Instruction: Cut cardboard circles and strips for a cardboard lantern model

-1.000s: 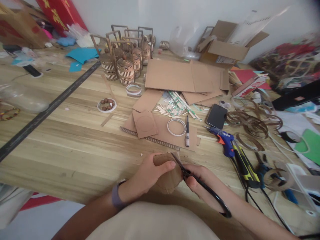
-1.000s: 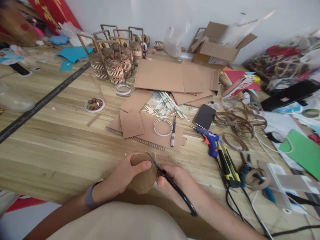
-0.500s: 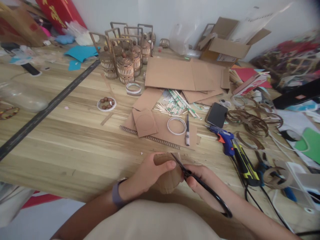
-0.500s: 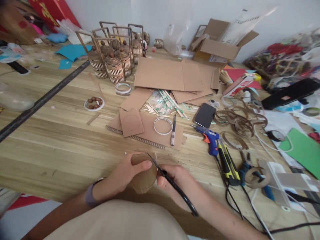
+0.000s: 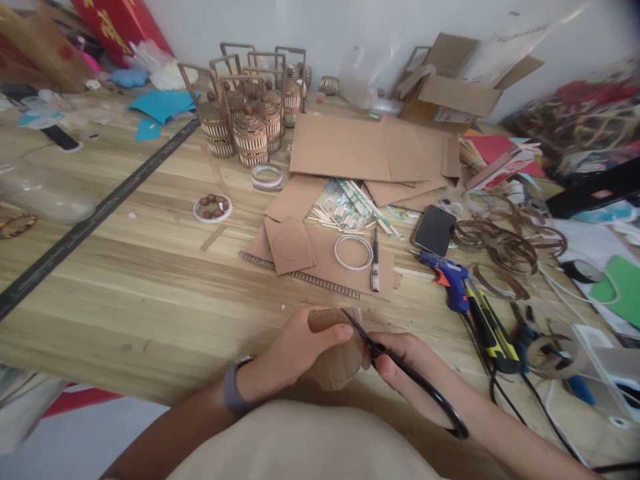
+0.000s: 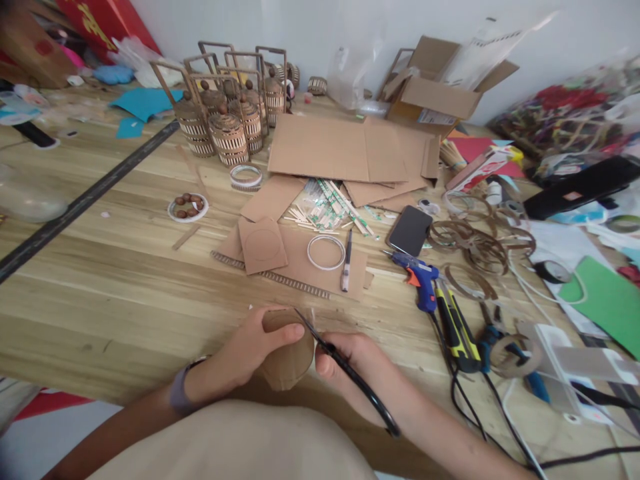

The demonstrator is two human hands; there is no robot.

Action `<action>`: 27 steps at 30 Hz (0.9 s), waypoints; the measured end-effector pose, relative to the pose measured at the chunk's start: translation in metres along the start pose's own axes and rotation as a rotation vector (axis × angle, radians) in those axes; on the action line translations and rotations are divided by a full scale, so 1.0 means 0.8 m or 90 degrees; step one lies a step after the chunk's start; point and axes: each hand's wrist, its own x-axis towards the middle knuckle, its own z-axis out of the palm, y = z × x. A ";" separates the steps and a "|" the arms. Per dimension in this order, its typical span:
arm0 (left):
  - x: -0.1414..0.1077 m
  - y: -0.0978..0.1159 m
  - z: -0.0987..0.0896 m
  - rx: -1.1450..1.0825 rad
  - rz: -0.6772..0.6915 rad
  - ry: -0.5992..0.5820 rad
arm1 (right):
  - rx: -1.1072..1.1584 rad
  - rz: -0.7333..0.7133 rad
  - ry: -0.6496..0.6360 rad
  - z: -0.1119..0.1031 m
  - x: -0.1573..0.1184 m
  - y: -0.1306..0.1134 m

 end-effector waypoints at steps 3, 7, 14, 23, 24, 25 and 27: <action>0.000 -0.001 0.000 -0.009 0.005 -0.008 | 0.001 0.008 0.001 0.000 -0.001 0.001; 0.000 0.000 0.000 -0.023 0.013 -0.032 | 0.014 0.006 -0.003 -0.001 -0.001 0.008; 0.000 -0.001 0.000 -0.026 0.016 -0.033 | 0.021 -0.003 0.014 -0.002 -0.005 0.013; 0.007 -0.002 0.003 -0.141 -0.053 0.043 | -0.019 -0.006 0.087 0.011 0.006 0.001; 0.006 -0.002 0.003 -0.151 -0.059 0.045 | -0.020 -0.009 0.093 0.013 0.008 0.000; 0.006 -0.002 0.004 -0.151 -0.061 0.050 | -0.020 -0.011 0.097 0.014 0.009 -0.001; 0.005 -0.003 0.004 -0.129 -0.059 0.065 | -0.021 -0.018 0.096 0.016 0.010 -0.002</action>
